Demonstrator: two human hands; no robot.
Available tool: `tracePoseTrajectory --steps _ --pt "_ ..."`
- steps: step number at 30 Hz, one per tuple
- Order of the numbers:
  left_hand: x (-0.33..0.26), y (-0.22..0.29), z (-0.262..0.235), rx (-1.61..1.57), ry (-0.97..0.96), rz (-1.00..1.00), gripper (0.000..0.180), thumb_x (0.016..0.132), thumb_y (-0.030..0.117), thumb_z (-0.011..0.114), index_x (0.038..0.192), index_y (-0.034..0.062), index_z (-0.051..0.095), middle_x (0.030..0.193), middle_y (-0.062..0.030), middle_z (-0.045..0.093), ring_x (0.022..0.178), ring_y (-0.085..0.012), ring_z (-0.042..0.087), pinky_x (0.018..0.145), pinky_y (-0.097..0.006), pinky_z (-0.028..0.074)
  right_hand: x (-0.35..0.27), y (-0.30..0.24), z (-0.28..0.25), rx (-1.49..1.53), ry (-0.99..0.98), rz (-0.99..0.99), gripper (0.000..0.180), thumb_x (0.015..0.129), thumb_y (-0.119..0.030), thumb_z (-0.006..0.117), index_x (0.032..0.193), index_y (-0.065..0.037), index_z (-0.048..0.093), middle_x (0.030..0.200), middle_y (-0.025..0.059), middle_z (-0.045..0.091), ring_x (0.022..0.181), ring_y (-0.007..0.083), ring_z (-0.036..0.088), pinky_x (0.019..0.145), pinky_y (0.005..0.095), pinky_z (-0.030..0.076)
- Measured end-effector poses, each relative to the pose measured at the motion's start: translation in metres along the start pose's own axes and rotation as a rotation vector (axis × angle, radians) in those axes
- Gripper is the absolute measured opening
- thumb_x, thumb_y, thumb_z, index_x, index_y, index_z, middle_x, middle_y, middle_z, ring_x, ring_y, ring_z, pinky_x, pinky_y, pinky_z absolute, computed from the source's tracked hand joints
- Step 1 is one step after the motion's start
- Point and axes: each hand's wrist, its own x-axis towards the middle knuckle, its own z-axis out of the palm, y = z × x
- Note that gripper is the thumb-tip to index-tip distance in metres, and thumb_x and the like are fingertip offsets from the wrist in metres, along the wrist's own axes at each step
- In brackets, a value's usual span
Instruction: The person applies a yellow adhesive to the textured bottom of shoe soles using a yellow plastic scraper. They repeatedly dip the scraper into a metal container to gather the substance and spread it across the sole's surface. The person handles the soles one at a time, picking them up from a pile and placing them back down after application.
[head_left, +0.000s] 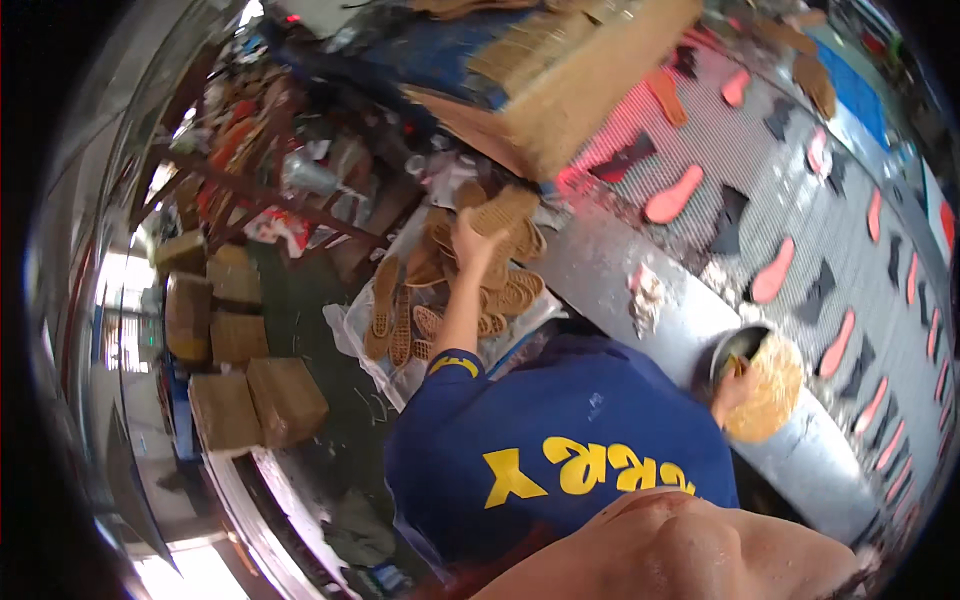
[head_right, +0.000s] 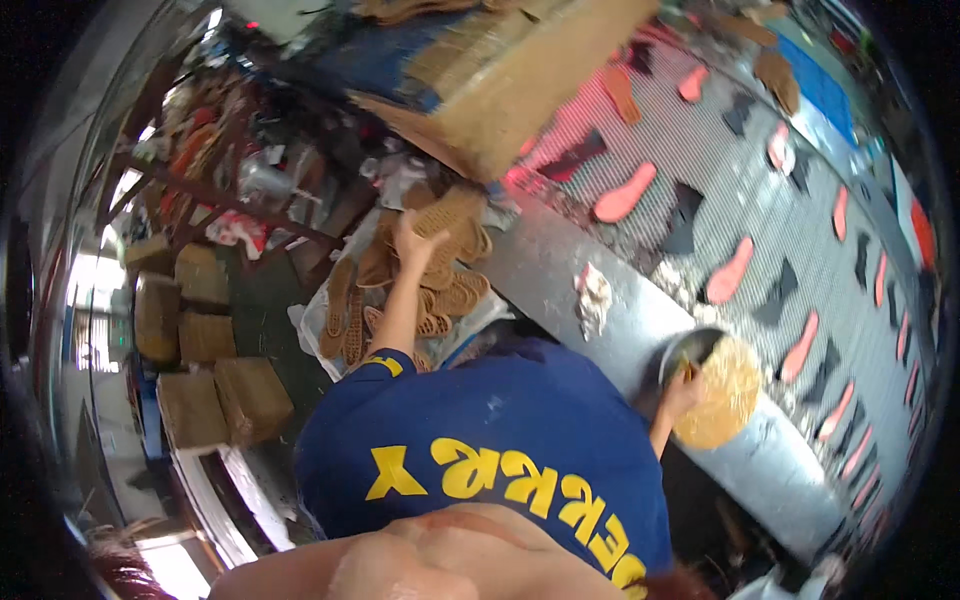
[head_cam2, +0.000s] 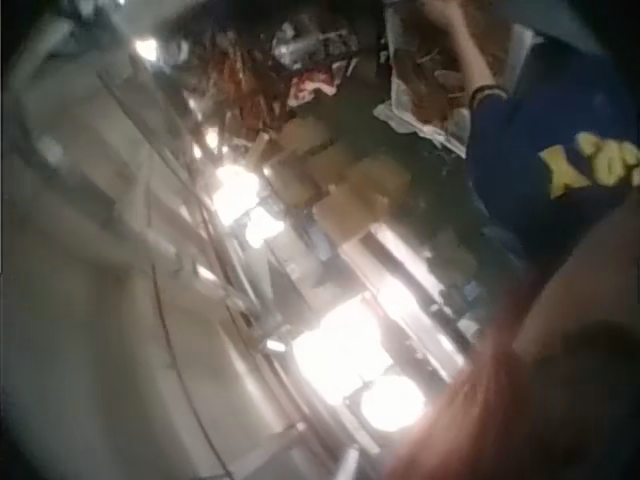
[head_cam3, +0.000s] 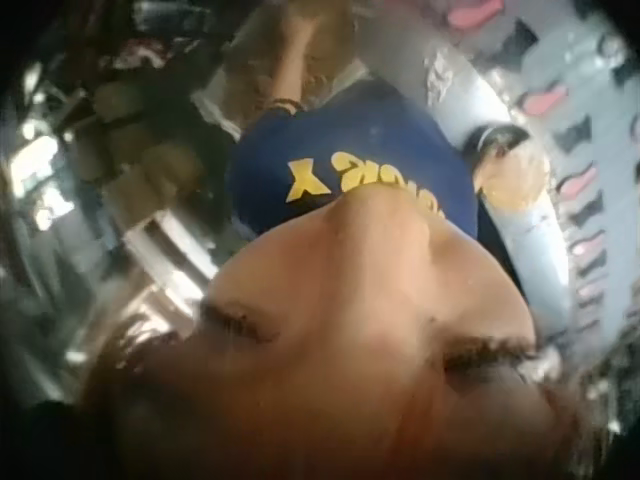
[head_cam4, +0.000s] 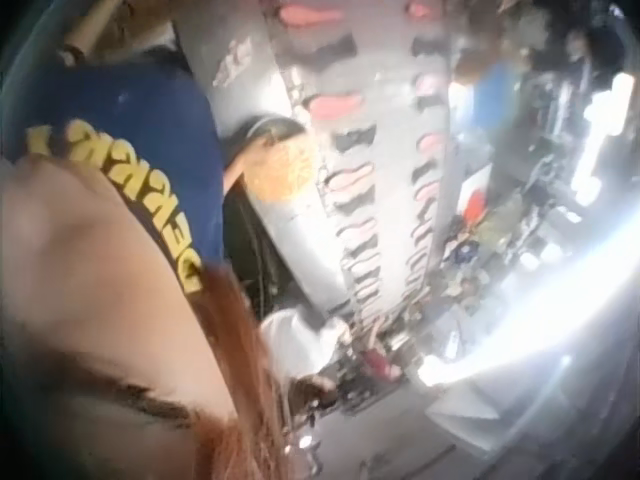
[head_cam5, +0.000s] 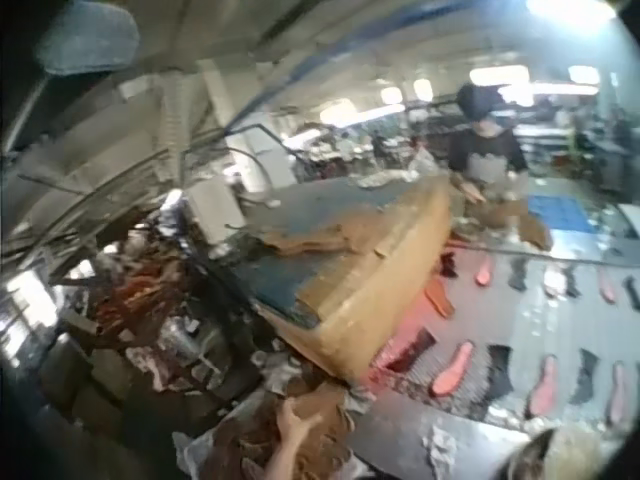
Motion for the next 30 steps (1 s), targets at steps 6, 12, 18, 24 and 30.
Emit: tracePoseTrajectory --steps 6,12,18,24,30 --pt "0.032 -0.019 0.039 -1.137 0.270 -0.356 0.079 0.075 0.007 0.078 0.139 -0.0037 0.033 0.138 -0.0200 0.039 0.120 -0.0328 0.049 0.100 -0.042 0.046 0.005 -0.020 0.004 -0.079 0.029 -0.132 0.016 0.077 -0.010 0.070 0.092 -0.006 0.068 0.083 0.0150 0.064 0.080 0.0349 0.060 0.074 0.0446 0.046" --pt "0.035 -0.025 0.081 -1.490 0.142 -0.968 0.052 0.092 0.004 0.055 0.139 -0.0049 0.036 0.140 -0.0220 0.042 0.120 -0.0356 0.051 0.089 -0.041 0.053 -0.002 -0.038 -0.003 -0.250 0.087 -0.148 0.013 0.082 -0.014 0.070 0.095 -0.010 0.068 0.082 0.0140 0.059 0.078 0.0347 0.056 0.071 0.0441 0.044" --pt "0.004 0.048 0.056 -0.513 -0.261 -0.077 0.037 0.088 0.017 0.065 0.113 -0.0087 0.061 0.108 -0.0176 0.068 0.093 -0.0298 0.066 0.075 -0.037 0.053 -0.014 -0.032 -0.008 -0.191 0.127 -0.132 0.012 0.085 -0.016 0.068 0.096 -0.011 0.068 0.082 0.0130 0.058 0.081 0.0338 0.056 0.074 0.0441 0.043" --pt "-0.020 0.092 0.101 -0.124 -0.606 0.392 0.027 0.082 0.019 0.071 0.095 -0.0050 0.068 0.090 -0.0149 0.072 0.083 -0.0232 0.069 0.074 -0.037 0.051 -0.017 -0.026 -0.005 -0.189 0.105 -0.118 0.014 0.085 -0.018 0.068 0.097 -0.010 0.068 0.086 0.0131 0.066 0.081 0.0342 0.060 0.074 0.0437 0.046" --pt "-0.042 0.059 0.166 -0.430 -0.785 0.240 0.028 0.087 0.015 0.066 0.104 -0.0066 0.064 0.098 -0.0138 0.071 0.086 -0.0238 0.068 0.079 -0.034 0.051 -0.013 -0.039 -0.003 -0.024 0.016 0.066 0.017 0.086 -0.021 0.067 0.096 -0.008 0.070 0.085 0.0144 0.068 0.080 0.0341 0.063 0.073 0.0405 0.048"
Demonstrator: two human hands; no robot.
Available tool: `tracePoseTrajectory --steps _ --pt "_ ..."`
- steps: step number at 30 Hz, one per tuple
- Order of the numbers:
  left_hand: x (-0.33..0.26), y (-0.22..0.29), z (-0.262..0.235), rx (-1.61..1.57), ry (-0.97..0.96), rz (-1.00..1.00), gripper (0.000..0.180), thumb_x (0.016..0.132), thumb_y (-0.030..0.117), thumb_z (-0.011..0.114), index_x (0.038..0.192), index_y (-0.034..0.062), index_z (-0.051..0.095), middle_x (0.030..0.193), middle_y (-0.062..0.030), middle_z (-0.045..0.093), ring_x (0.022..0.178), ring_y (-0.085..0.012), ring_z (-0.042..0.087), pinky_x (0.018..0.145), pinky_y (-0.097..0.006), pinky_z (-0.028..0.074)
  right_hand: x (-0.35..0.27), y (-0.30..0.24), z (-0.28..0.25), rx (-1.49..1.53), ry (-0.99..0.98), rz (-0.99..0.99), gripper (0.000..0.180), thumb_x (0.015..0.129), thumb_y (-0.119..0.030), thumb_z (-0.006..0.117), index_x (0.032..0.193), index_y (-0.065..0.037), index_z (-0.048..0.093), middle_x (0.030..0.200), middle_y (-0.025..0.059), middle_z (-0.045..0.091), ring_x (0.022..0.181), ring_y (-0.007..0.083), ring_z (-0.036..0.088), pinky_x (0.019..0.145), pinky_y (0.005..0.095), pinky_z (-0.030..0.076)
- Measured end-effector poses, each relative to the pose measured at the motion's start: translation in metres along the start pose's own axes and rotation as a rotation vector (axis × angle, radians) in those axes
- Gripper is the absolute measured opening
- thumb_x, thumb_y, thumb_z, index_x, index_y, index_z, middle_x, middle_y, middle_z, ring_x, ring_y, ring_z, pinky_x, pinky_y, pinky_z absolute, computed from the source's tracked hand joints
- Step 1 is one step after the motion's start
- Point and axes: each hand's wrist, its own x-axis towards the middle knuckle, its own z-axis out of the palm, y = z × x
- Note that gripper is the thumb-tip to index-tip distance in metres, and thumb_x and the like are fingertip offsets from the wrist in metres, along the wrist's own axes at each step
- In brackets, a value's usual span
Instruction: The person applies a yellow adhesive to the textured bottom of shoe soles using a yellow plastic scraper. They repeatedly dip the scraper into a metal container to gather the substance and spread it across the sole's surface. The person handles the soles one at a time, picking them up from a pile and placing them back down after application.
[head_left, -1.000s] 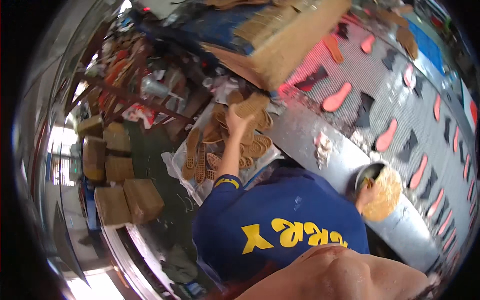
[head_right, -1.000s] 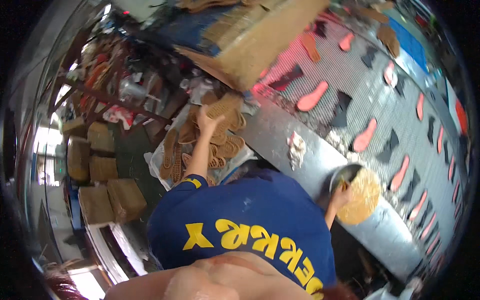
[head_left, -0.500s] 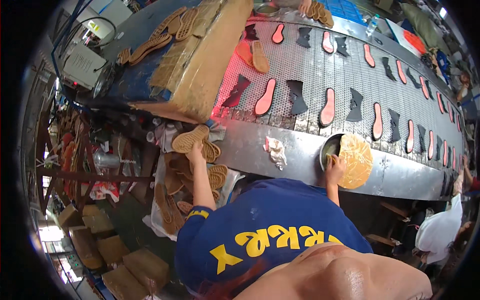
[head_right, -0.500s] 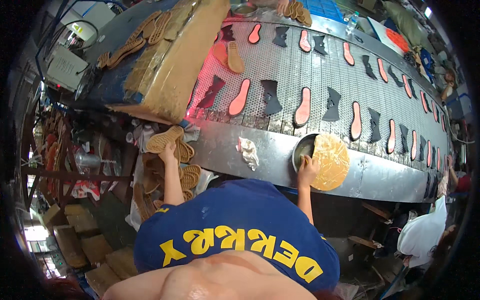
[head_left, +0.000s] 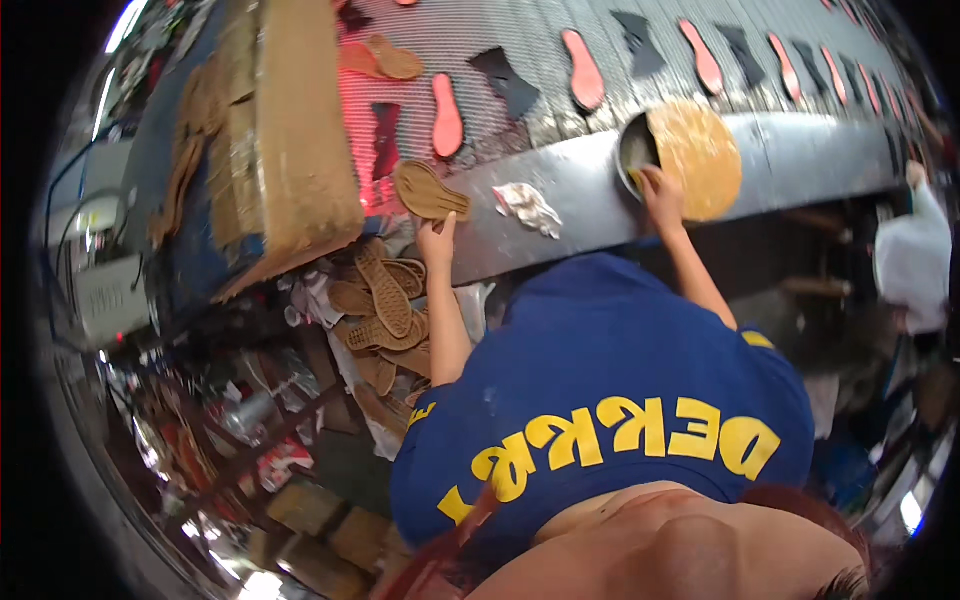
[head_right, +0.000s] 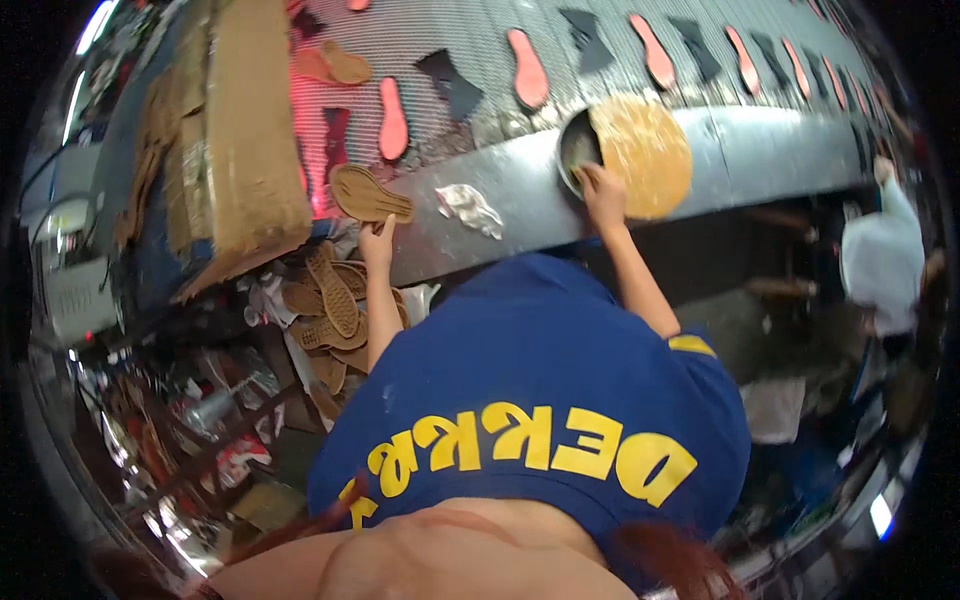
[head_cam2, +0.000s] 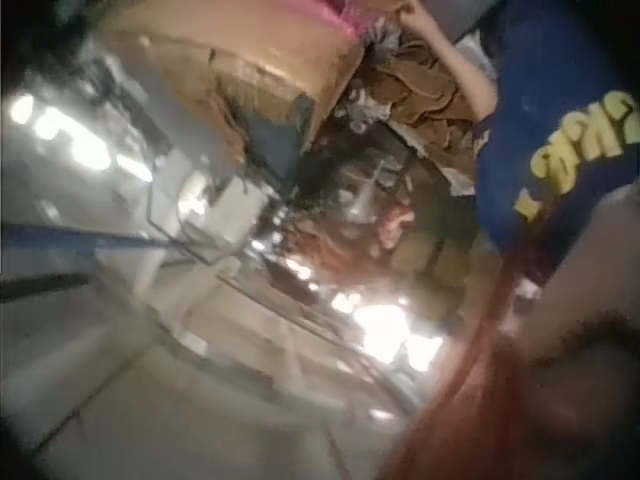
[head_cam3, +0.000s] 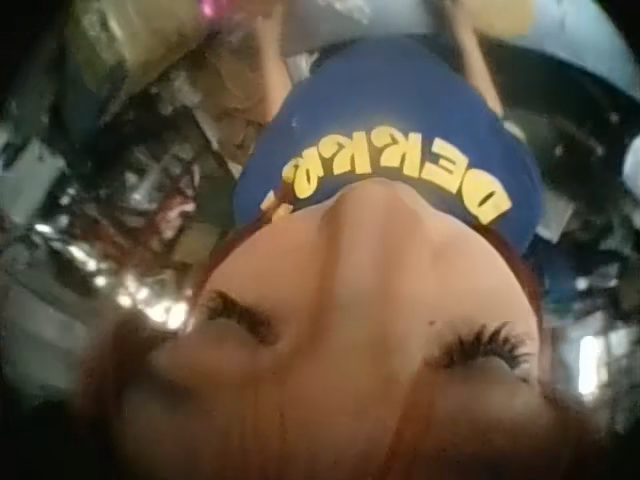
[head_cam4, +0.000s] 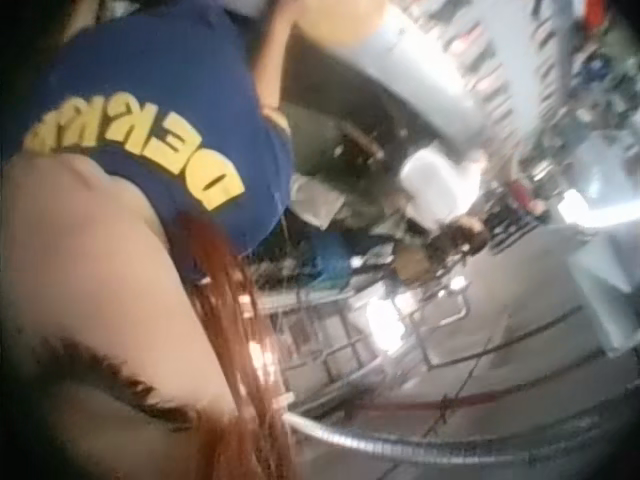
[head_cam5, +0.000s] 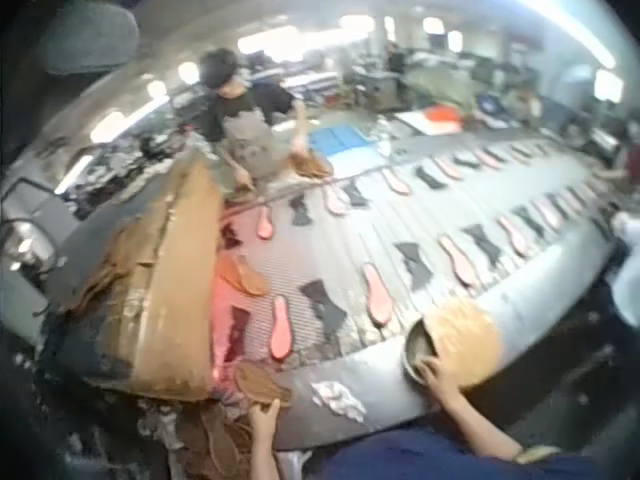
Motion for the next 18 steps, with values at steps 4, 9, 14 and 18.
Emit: tracePoseTrajectory --steps 4,9,14,18 --pt "0.007 -0.032 0.032 0.129 0.029 0.124 0.024 0.093 0.017 0.057 0.103 -0.0033 0.063 0.094 -0.0160 0.067 0.085 -0.0253 0.064 0.077 -0.035 0.049 0.000 -0.002 -0.001 0.195 0.052 0.183 0.015 0.086 -0.018 0.068 0.094 -0.007 0.072 0.088 0.0154 0.069 0.082 0.0316 0.066 0.074 0.0380 0.050" --pt "0.016 0.027 0.052 0.035 0.050 0.136 0.029 0.099 0.018 0.044 0.113 -0.0009 0.059 0.094 -0.0139 0.066 0.083 -0.0225 0.063 0.076 -0.034 0.049 -0.005 0.002 0.001 0.253 0.091 0.204 0.016 0.086 -0.018 0.068 0.093 -0.005 0.071 0.084 0.0142 0.069 0.072 0.0256 0.067 0.066 0.0350 0.050" --pt "0.008 0.077 0.055 -0.644 -0.322 -0.057 0.029 0.102 0.020 0.037 0.119 0.0016 0.052 0.103 -0.0179 0.065 0.089 -0.0259 0.067 0.074 -0.038 0.057 0.005 0.026 0.007 0.774 0.076 0.632 0.018 0.091 -0.022 0.065 0.099 -0.006 0.070 0.072 0.0033 0.064 0.056 0.0119 0.058 0.050 0.0264 0.042" --pt "-0.024 0.124 0.059 -1.023 -0.430 -0.112 0.041 0.102 0.034 0.037 0.130 0.0042 0.045 0.113 -0.0223 0.062 0.091 -0.0314 0.067 0.075 -0.043 0.057 0.033 -0.005 -0.011 1.585 0.086 0.840 0.026 0.096 -0.021 0.057 0.114 -0.001 0.060 0.084 0.0069 0.063 0.064 0.0140 0.060 0.054 0.0237 0.046"
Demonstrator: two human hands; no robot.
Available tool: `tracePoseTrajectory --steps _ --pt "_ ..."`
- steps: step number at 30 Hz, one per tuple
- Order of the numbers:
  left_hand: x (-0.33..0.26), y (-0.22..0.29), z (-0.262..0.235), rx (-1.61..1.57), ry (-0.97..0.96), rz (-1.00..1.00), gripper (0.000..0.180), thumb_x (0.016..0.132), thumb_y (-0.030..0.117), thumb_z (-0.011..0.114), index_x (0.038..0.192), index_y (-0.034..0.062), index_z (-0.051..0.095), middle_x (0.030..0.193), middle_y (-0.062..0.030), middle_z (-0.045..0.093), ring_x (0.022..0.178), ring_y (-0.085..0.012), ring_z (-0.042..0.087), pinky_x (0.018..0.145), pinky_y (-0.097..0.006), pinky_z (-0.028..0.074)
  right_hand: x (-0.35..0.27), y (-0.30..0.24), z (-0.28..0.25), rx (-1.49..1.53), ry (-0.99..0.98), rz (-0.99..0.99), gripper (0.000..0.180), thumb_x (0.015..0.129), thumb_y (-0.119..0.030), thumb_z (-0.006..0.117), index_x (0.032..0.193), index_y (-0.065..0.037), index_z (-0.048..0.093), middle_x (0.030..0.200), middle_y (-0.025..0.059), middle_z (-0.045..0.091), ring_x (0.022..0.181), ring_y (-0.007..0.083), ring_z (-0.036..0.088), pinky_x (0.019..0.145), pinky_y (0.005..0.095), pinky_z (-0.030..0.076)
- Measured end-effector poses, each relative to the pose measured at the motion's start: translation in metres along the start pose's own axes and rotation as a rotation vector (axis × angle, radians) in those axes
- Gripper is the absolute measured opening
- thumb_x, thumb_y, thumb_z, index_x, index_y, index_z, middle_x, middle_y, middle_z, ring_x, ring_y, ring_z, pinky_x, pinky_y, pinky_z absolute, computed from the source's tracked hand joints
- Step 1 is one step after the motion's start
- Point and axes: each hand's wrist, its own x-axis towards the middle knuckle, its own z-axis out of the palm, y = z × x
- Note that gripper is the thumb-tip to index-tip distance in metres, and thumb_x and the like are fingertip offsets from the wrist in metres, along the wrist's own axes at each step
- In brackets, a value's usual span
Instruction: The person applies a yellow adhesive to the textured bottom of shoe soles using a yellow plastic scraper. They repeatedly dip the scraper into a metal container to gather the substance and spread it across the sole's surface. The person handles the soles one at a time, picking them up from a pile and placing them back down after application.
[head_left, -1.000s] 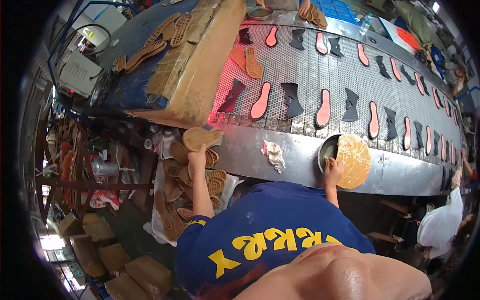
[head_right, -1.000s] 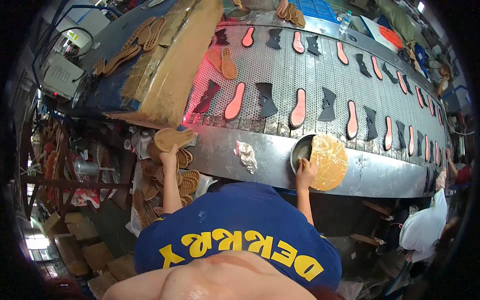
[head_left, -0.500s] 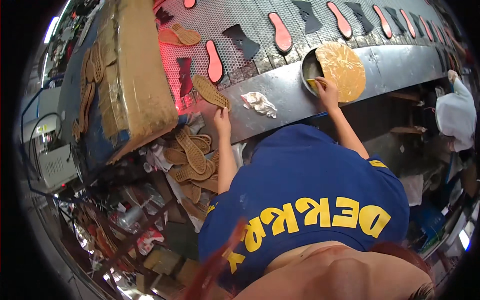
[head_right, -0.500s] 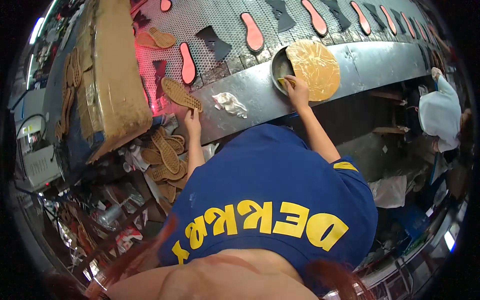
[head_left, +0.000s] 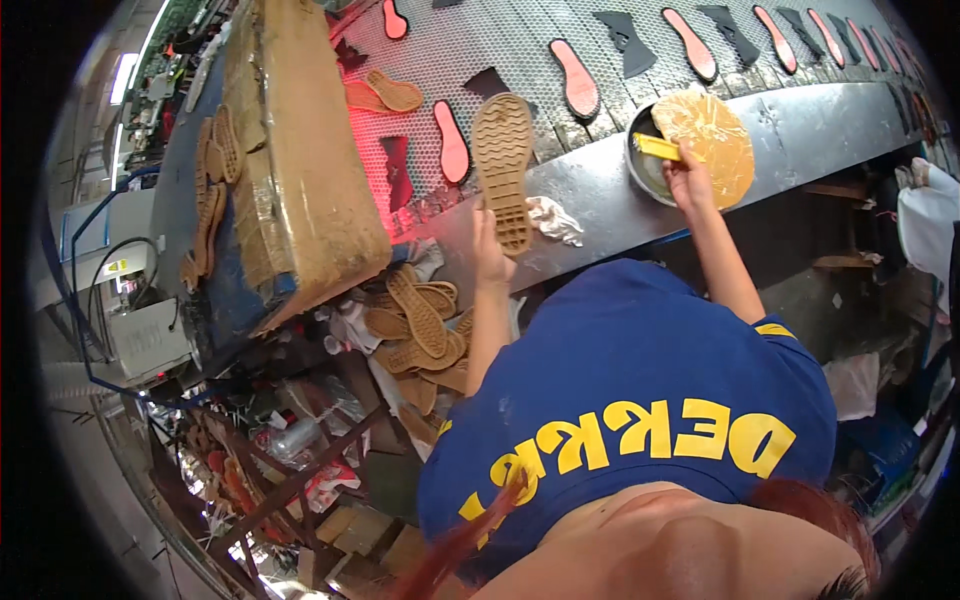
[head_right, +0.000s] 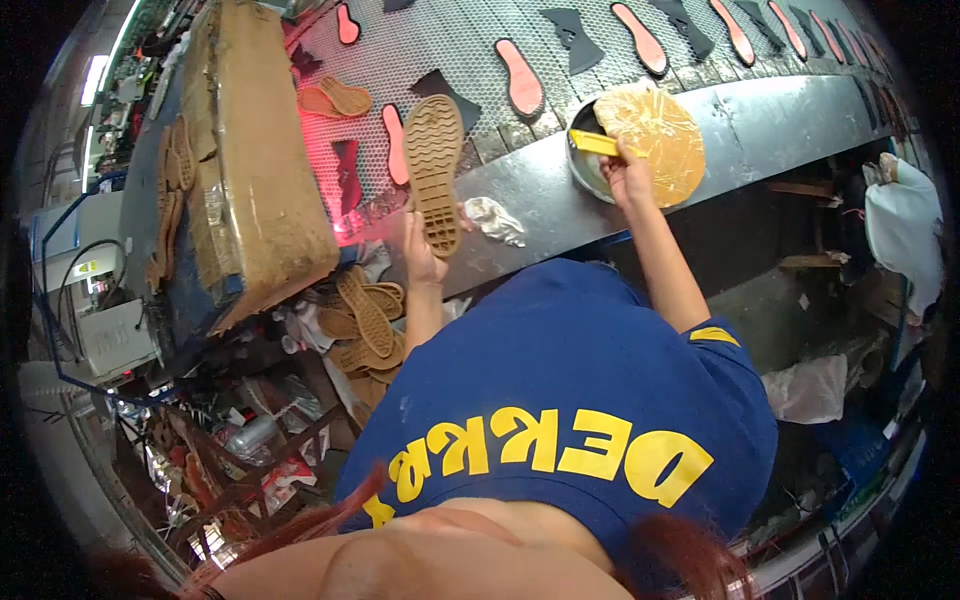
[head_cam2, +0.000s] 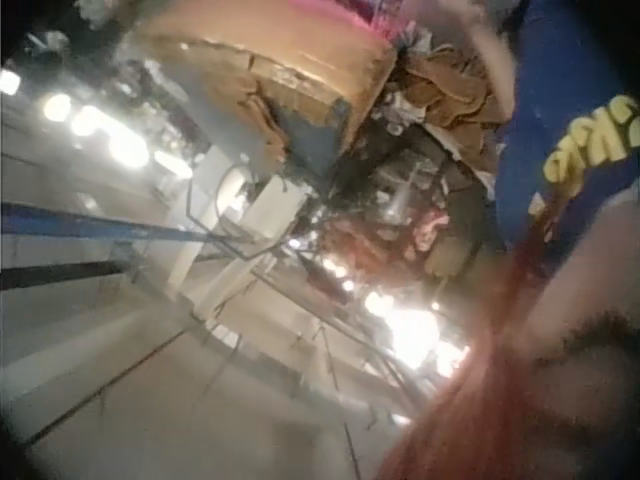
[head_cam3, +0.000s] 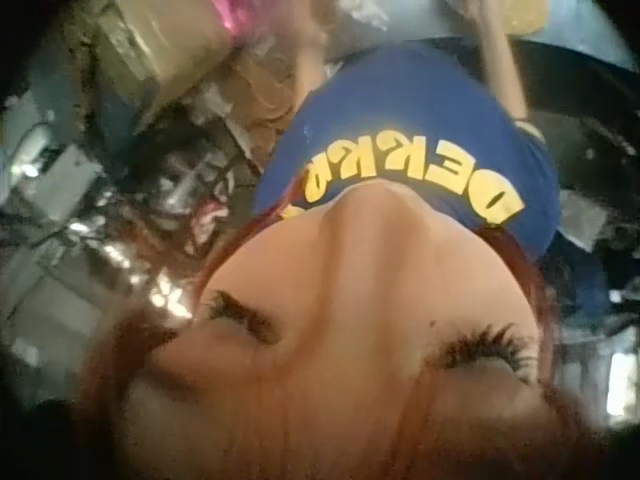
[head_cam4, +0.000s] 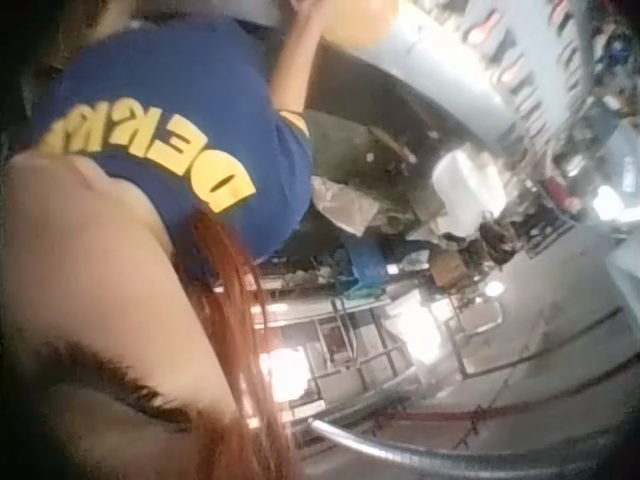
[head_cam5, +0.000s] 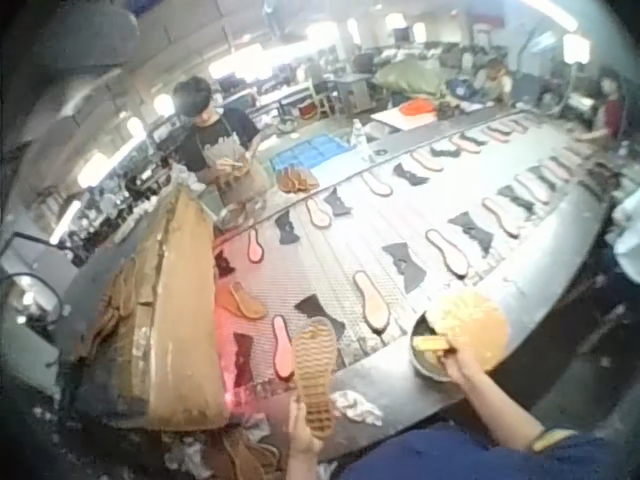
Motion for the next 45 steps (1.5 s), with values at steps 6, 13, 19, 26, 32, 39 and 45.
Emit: tracePoseTrajectory --steps 6,13,19,26,32,39,45 --pt "-0.015 0.016 0.056 -0.272 -0.177 -0.122 0.052 0.099 0.046 0.041 0.139 0.0132 0.036 0.129 -0.0201 0.054 0.104 -0.0306 0.062 0.077 -0.040 0.057 -0.057 -0.034 0.112 -0.062 -0.377 -0.344 0.019 0.096 -0.011 0.052 0.112 0.000 0.053 0.102 0.0113 0.060 0.082 0.0205 0.062 0.078 0.0315 0.051" --pt "-0.033 0.017 0.077 -0.216 -0.152 -0.119 0.054 0.097 0.053 0.036 0.137 0.0164 0.034 0.130 -0.0176 0.051 0.106 -0.0319 0.060 0.080 -0.041 0.057 -0.110 -0.022 0.174 -0.758 -0.511 -0.974 0.019 0.087 -0.010 0.068 0.100 -0.001 0.057 0.112 0.0132 0.053 0.101 0.0216 0.057 0.086 0.0305 0.049" --pt "-0.043 0.019 0.084 -0.170 -0.163 -0.131 0.062 0.095 0.060 0.036 0.138 0.0162 0.032 0.131 -0.0180 0.050 0.106 -0.0310 0.060 0.080 -0.039 0.057 -0.106 -0.020 0.176 -0.895 -0.474 -1.134 0.028 0.087 -0.021 0.068 0.105 0.000 0.062 0.105 0.0141 0.059 0.097 0.0273 0.058 0.085 0.0336 0.047" --pt "-0.046 0.021 0.093 -0.055 -0.220 -0.107 0.072 0.089 0.069 0.033 0.137 0.0158 0.029 0.130 -0.0187 0.051 0.106 -0.0281 0.060 0.081 -0.037 0.056 -0.106 -0.022 0.174 -0.893 -0.385 -1.162 0.028 0.087 -0.023 0.069 0.104 0.000 0.064 0.106 0.0147 0.059 0.098 0.0274 0.059 0.086 0.0346 0.047" --pt "-0.049 0.014 0.085 0.082 -0.252 -0.096 0.082 0.083 0.076 0.032 0.138 0.0155 0.025 0.128 -0.0163 0.052 0.105 -0.0249 0.060 0.080 -0.034 0.054 -0.110 -0.021 0.172 -0.906 -0.380 -1.155 0.028 0.086 -0.022 0.069 0.103 0.000 0.064 0.104 0.0145 0.060 0.097 0.0276 0.059 0.085 0.0345 0.047" --pt "-0.049 0.017 0.087 0.159 -0.259 -0.090 0.081 0.084 0.077 0.028 0.141 0.0206 0.021 0.132 -0.0224 0.048 0.103 -0.0281 0.060 0.080 -0.037 0.054 -0.115 -0.024 0.175 -0.936 -0.478 -1.162 0.026 0.085 -0.020 0.070 0.102 -0.001 0.064 0.104 0.0140 0.061 0.098 0.0281 0.060 0.086 0.0349 0.048" --pt "-0.053 0.026 0.089 0.121 -0.215 -0.109 0.083 0.083 0.079 0.026 0.141 0.0195 0.022 0.127 -0.0240 0.051 0.095 -0.0265 0.062 0.076 -0.036 0.055 -0.117 -0.027 0.174 -0.981 -0.694 -1.072 0.028 0.080 -0.010 0.073 0.104 -0.002 0.061 0.111 0.0120 0.059 0.100 0.0282 0.059 0.086 0.0345 0.049"
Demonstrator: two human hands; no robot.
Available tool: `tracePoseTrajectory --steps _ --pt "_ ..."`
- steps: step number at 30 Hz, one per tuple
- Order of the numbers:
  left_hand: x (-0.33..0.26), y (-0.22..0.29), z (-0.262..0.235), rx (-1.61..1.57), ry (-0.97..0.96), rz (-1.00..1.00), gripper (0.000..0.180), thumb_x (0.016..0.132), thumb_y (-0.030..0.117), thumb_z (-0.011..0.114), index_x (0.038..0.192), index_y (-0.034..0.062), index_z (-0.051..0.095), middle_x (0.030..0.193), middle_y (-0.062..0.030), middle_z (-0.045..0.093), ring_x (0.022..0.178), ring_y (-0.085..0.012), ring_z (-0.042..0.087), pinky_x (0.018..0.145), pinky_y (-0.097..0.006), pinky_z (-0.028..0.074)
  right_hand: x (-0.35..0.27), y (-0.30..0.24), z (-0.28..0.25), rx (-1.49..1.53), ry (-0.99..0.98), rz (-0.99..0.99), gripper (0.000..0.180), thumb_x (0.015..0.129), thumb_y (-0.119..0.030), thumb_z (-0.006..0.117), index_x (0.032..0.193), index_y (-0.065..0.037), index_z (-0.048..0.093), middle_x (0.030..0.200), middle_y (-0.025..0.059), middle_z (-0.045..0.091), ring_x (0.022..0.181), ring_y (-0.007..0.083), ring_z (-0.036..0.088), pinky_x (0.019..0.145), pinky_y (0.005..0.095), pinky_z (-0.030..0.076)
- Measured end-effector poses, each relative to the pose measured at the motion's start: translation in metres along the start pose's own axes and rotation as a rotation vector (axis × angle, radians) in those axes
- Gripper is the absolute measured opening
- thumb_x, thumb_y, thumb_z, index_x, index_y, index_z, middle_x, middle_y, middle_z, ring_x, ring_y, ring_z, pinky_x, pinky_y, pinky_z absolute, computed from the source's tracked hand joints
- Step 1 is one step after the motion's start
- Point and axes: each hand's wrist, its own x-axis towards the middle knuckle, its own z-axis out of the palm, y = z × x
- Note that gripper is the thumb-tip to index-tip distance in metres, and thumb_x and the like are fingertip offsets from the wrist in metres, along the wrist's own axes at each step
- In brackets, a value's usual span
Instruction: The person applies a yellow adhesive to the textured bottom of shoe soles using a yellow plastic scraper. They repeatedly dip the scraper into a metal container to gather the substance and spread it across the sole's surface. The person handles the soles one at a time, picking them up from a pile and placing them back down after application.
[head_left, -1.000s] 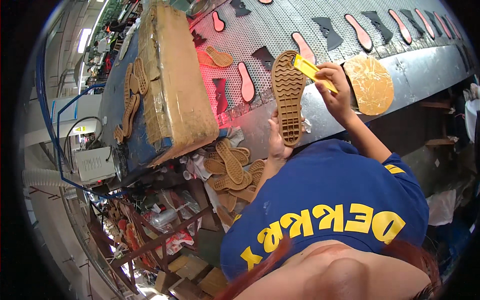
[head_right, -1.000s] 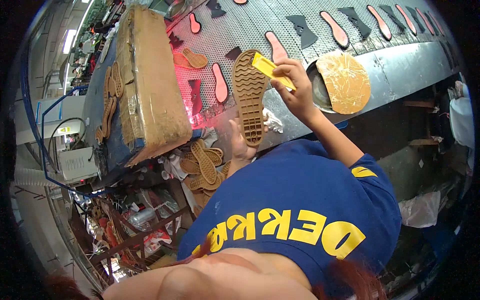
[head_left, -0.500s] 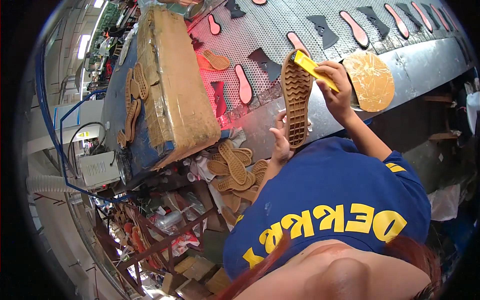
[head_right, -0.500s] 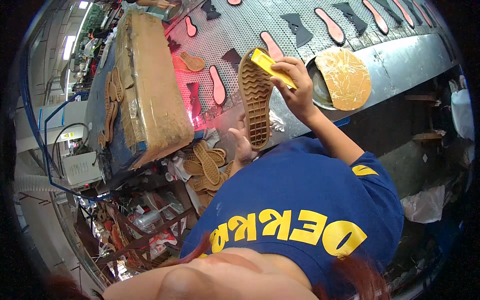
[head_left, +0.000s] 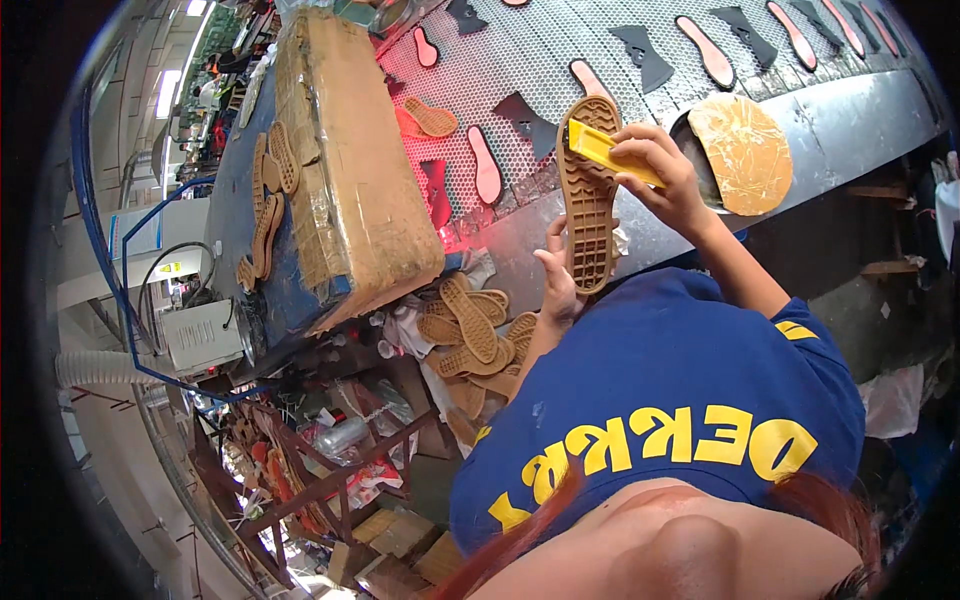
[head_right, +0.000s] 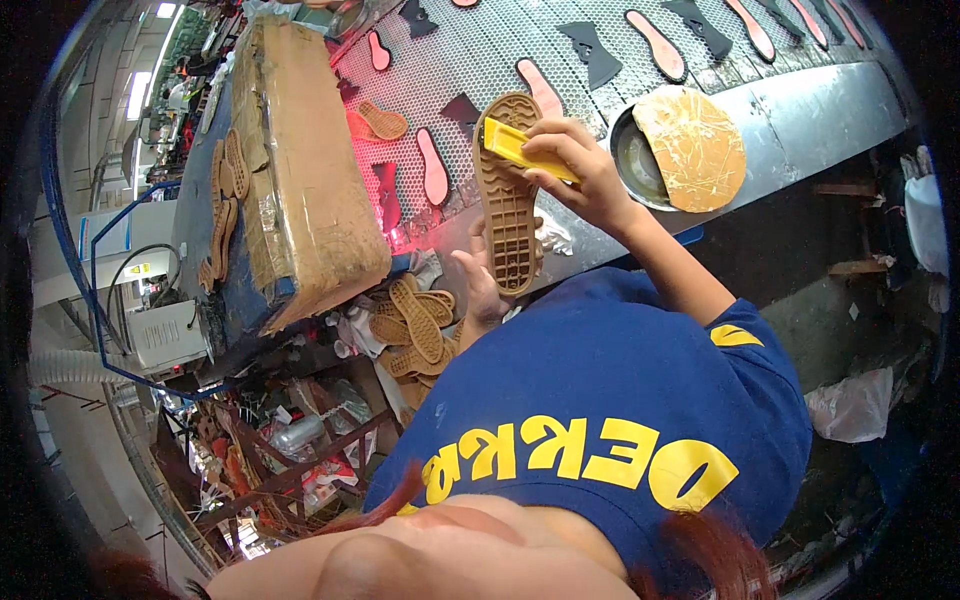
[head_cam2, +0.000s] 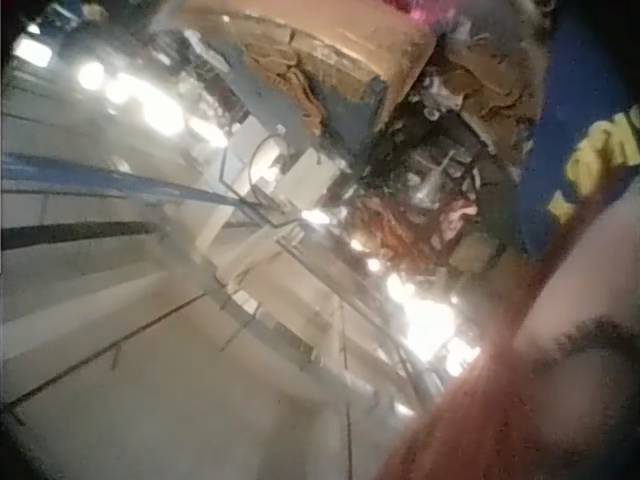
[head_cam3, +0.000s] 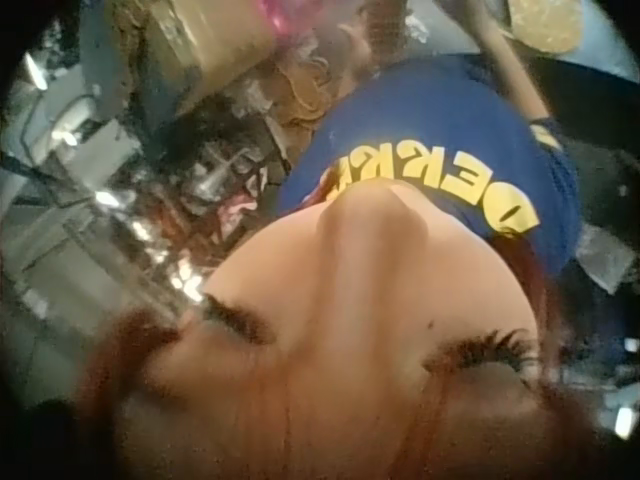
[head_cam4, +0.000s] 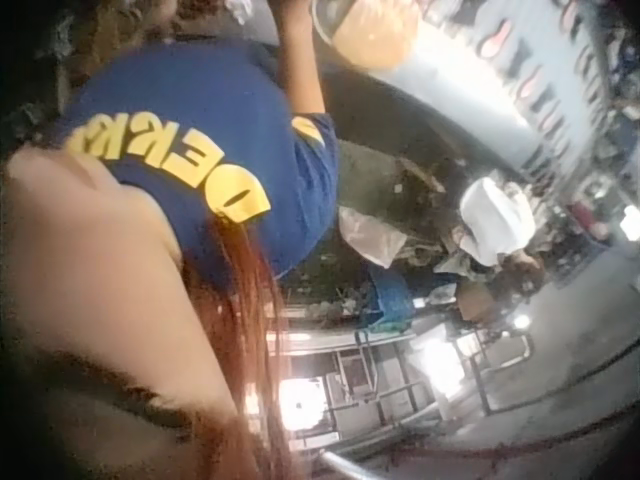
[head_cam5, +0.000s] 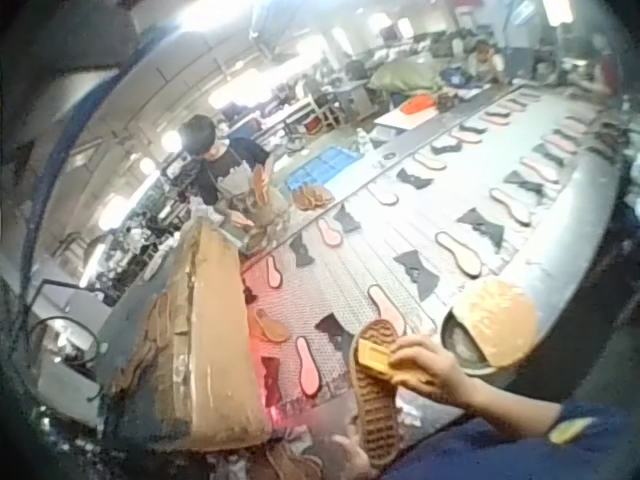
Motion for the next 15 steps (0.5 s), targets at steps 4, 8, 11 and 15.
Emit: tracePoseTrajectory --steps 4,8,11,15 --pt "-0.001 0.007 0.003 -0.057 -0.005 0.007 0.079 0.085 0.078 0.025 0.139 0.0211 0.024 0.129 -0.0246 0.050 0.093 -0.0258 0.062 0.072 -0.035 0.055 0.002 -0.003 -0.002 0.079 -0.149 -0.036 0.027 0.080 -0.008 0.072 0.103 -0.003 0.059 0.110 0.0118 0.057 0.102 0.0296 0.059 0.087 0.0355 0.050" --pt "0.000 0.010 0.007 -0.122 0.077 -0.021 0.084 0.083 0.080 0.025 0.140 0.0184 0.026 0.122 -0.0203 0.053 0.089 -0.0260 0.062 0.067 -0.036 0.055 -0.001 -0.008 -0.003 0.102 -0.279 -0.027 0.027 0.080 -0.007 0.070 0.104 -0.004 0.059 0.112 0.0125 0.056 0.107 0.0291 0.058 0.091 0.0358 0.048" --pt "-0.002 0.009 0.006 -0.177 0.155 -0.057 0.086 0.084 0.080 0.024 0.141 0.0159 0.027 0.119 -0.0164 0.055 0.088 -0.0263 0.062 0.065 -0.038 0.054 -0.007 -0.012 0.000 0.098 -0.361 0.016 0.029 0.079 -0.007 0.071 0.104 -0.005 0.058 0.113 0.0123 0.056 0.106 0.0303 0.058 0.089 0.0364 0.049" --pt "0.004 0.016 0.010 -0.146 0.176 -0.050 0.085 0.087 0.078 0.020 0.143 0.0134 0.027 0.120 -0.0129 0.054 0.088 -0.0263 0.062 0.064 -0.039 0.054 -0.016 -0.016 0.005 0.091 -0.423 0.040 0.030 0.078 -0.007 0.071 0.104 -0.005 0.056 0.111 0.0123 0.055 0.103 0.0322 0.058 0.087 0.0377 0.050"
